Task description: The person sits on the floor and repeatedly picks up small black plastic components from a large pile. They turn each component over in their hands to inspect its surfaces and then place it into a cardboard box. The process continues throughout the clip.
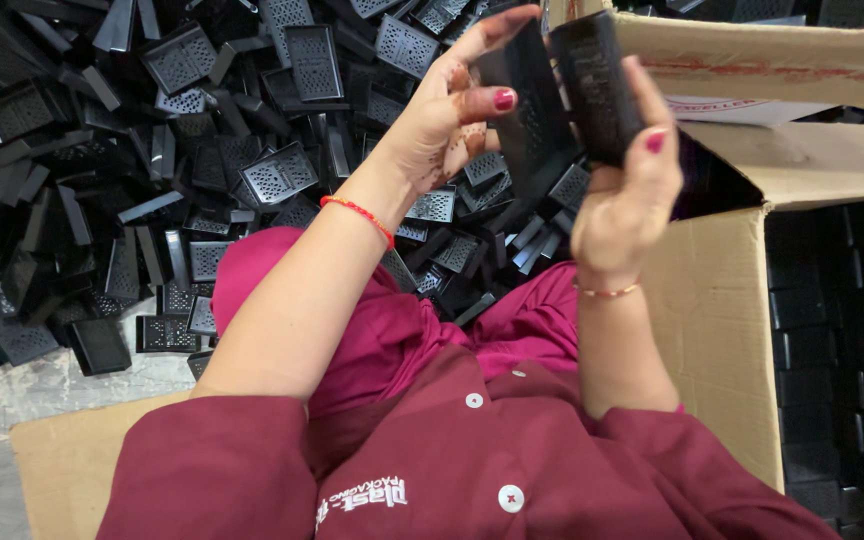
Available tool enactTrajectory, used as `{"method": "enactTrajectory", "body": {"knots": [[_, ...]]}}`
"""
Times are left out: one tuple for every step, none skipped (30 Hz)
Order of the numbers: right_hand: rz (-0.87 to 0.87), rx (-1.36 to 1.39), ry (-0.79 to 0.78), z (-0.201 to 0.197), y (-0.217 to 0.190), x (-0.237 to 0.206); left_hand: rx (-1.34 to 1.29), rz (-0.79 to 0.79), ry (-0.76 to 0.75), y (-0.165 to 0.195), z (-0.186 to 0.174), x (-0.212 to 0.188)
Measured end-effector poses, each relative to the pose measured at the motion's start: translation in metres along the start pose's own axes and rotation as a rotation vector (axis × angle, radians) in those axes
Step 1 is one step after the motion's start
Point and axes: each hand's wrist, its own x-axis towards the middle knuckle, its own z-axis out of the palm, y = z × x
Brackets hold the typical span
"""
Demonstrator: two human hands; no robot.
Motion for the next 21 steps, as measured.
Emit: {"method": "enactTrajectory", "body": {"knots": [[-0.039,-0.151,-0.030,0.003,0.000,-0.002,0.043,0.006,0.009,-0.001,0.001,0.000],[-0.046,-0.217,-0.063,0.006,0.000,-0.004,0.085,0.013,0.019,-0.002,0.001,0.000],[-0.056,-0.283,-0.096,0.009,-0.001,-0.005,0.127,0.019,0.029,-0.003,0.002,0.000],[-0.034,-0.264,-0.132,0.012,-0.001,-0.007,0.092,-0.006,0.033,-0.004,0.003,0.001],[-0.043,-0.295,-0.161,0.013,-0.001,-0.007,0.056,-0.032,0.036,-0.006,0.004,0.002],[-0.053,-0.325,-0.190,0.015,-0.001,-0.008,0.021,-0.059,0.041,-0.007,0.004,0.001],[-0.096,-0.405,-0.214,0.015,0.000,-0.007,0.014,-0.056,0.032,-0.007,0.004,0.001],[-0.117,-0.444,-0.229,0.016,0.000,-0.006,0.007,-0.051,0.023,-0.008,0.004,0.001],[-0.139,-0.482,-0.243,0.016,0.001,-0.005,-0.002,-0.046,0.016,-0.008,0.004,0.001],[-0.138,-0.478,-0.249,0.015,0.001,-0.004,0.005,-0.048,0.020,-0.008,0.003,0.001],[-0.137,-0.480,-0.254,0.014,0.002,-0.003,0.010,-0.050,0.023,-0.007,0.003,0.000],[-0.137,-0.481,-0.259,0.014,0.003,-0.002,0.015,-0.053,0.027,-0.007,0.002,0.000],[-0.138,-0.488,-0.262,0.013,0.004,-0.001,0.013,-0.053,0.030,-0.007,0.002,0.000],[-0.145,-0.500,-0.259,0.013,0.006,-0.002,0.012,-0.053,0.032,-0.007,0.002,0.000],[-0.152,-0.513,-0.256,0.013,0.007,-0.002,0.011,-0.054,0.033,-0.008,0.002,0.000],[-0.164,-0.532,-0.246,0.014,0.009,-0.003,0.011,-0.040,0.030,-0.008,0.001,0.000],[-0.169,-0.533,-0.235,0.015,0.011,-0.004,0.009,-0.026,0.027,-0.008,0.001,0.001],[-0.174,-0.534,-0.224,0.016,0.014,-0.006,0.007,-0.011,0.026,-0.009,0.001,0.001],[-0.173,-0.513,-0.212,0.017,0.016,-0.007,0.009,-0.015,0.031,-0.009,0.001,0.001],[-0.170,-0.493,-0.204,0.017,0.019,-0.009,0.009,-0.018,0.038,-0.009,0.001,0.001],[-0.167,-0.472,-0.196,0.018,0.021,-0.010,0.009,-0.022,0.046,-0.009,0.000,0.000]]}}
